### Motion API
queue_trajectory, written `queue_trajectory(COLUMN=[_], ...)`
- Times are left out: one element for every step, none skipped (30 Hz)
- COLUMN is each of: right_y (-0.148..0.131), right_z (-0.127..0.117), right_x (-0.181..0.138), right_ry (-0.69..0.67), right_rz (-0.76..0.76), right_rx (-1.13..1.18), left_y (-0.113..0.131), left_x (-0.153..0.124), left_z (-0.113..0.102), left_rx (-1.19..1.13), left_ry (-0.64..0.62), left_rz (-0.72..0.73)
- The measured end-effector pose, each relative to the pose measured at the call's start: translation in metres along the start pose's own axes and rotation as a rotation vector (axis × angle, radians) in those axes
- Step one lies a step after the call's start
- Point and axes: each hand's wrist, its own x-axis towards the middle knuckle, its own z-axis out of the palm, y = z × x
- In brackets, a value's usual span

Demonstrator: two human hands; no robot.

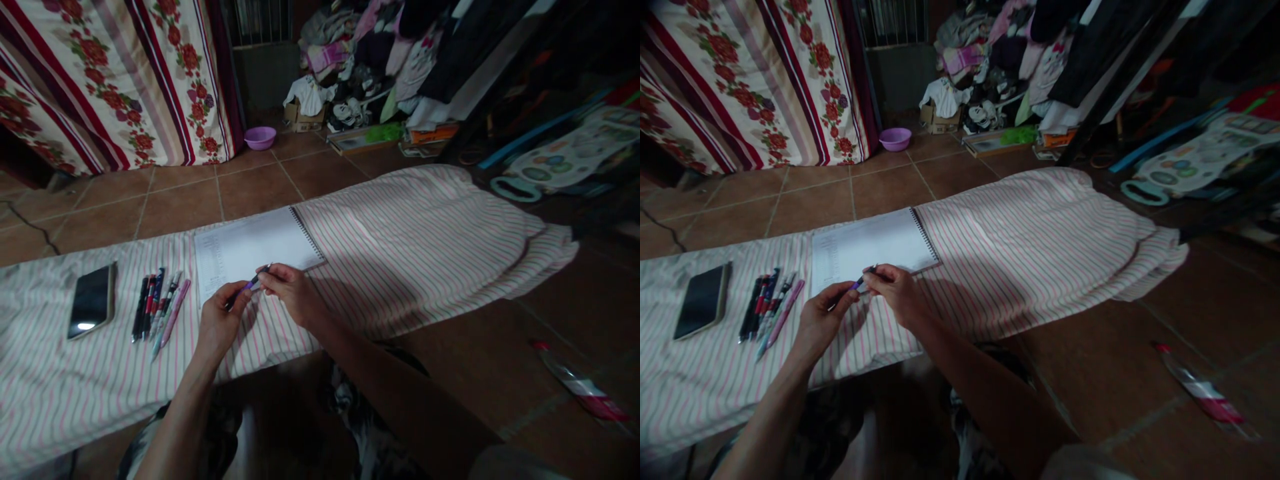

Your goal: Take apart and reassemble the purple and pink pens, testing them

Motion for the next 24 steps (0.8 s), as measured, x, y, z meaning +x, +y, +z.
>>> queue_trajectory(right_y=[-0.0002,-0.0003,0.0,0.0006,0.0016,0.0027,0.0037,0.0046,0.0051,0.0052,0.0049,0.0043,0.0037,0.0032,0.003,0.0032,0.0037,0.0046,0.0055,0.0065,0.0073,0.0079,0.0081,0.0081], right_z=[-0.0002,-0.0005,-0.0009,-0.0013,-0.0016,-0.0018,-0.0018,-0.0015,-0.0011,-0.0006,0.0,0.0005,0.0009,0.001,0.0008,0.0004,-0.0003,-0.0012,-0.0021,-0.0029,-0.0037,-0.0042,-0.0045,-0.0046], right_x=[-0.0001,-0.0002,-0.0003,-0.0002,-0.0001,0.0,0.0001,0.0002,0.0002,0.0001,0.0001,0.0001,0.0001,0.0002,0.0004,0.0007,0.001,0.0014,0.0017,0.0021,0.0024,0.0027,0.0031,0.0034], right_ry=[0.001,-0.001,-0.007,-0.015,-0.02,-0.019,-0.01,0.006,0.023,0.038,0.05,0.053,0.05,0.042,0.029,0.013,-0.007,-0.026,-0.043,-0.058,-0.069,-0.075,-0.079,-0.079], right_rz=[-0.009,-0.022,-0.038,-0.057,-0.074,-0.088,-0.097,-0.099,-0.095,-0.085,-0.072,-0.055,-0.04,-0.031,-0.027,-0.026,-0.026,-0.026,-0.026,-0.027,-0.032,-0.04,-0.048,-0.052], right_rx=[-0.024,-0.049,-0.077,-0.103,-0.126,-0.147,-0.165,-0.181,-0.195,-0.203,-0.203,-0.193,-0.174,-0.146,-0.113,-0.08,-0.052,-0.031,-0.017,-0.013,-0.017,-0.025,-0.035,-0.044], left_y=[0.0,-0.0002,-0.0003,-0.0004,-0.0003,-0.0001,0.0003,0.0009,0.0015,0.002,0.0024,0.0027,0.0029,0.003,0.003,0.003,0.0029,0.003,0.003,0.0032,0.0033,0.0035,0.0036,0.0038], left_x=[0.0001,0.0003,0.0004,0.0005,0.0004,0.0001,-0.0003,-0.0008,-0.0013,-0.0017,-0.0019,-0.0019,-0.0016,-0.0012,-0.0008,-0.0003,0.0001,0.0003,0.0004,0.0004,0.0003,0.0002,0.0001,-0.0001], left_z=[0.0001,0.0002,0.0002,0.0002,0.0001,0.0001,0.0002,0.0002,0.0004,0.0005,0.0007,0.0008,0.0009,0.0009,0.0009,0.0008,0.0006,0.0005,0.0003,0.0002,0.0,-0.0001,-0.0002,-0.0004], left_rx=[0.01,0.021,0.03,0.037,0.043,0.05,0.059,0.069,0.08,0.088,0.092,0.093,0.089,0.081,0.069,0.055,0.04,0.027,0.019,0.016,0.017,0.021,0.026,0.031], left_ry=[0.004,0.008,0.011,0.014,0.015,0.017,0.018,0.016,0.015,0.013,0.014,0.017,0.021,0.027,0.034,0.043,0.049,0.053,0.051,0.046,0.04,0.034,0.03,0.031], left_rz=[0.008,0.017,0.026,0.035,0.045,0.055,0.065,0.075,0.083,0.088,0.089,0.084,0.074,0.061,0.044,0.028,0.013,0.001,-0.007,-0.013,-0.017,-0.02,-0.021,-0.02])
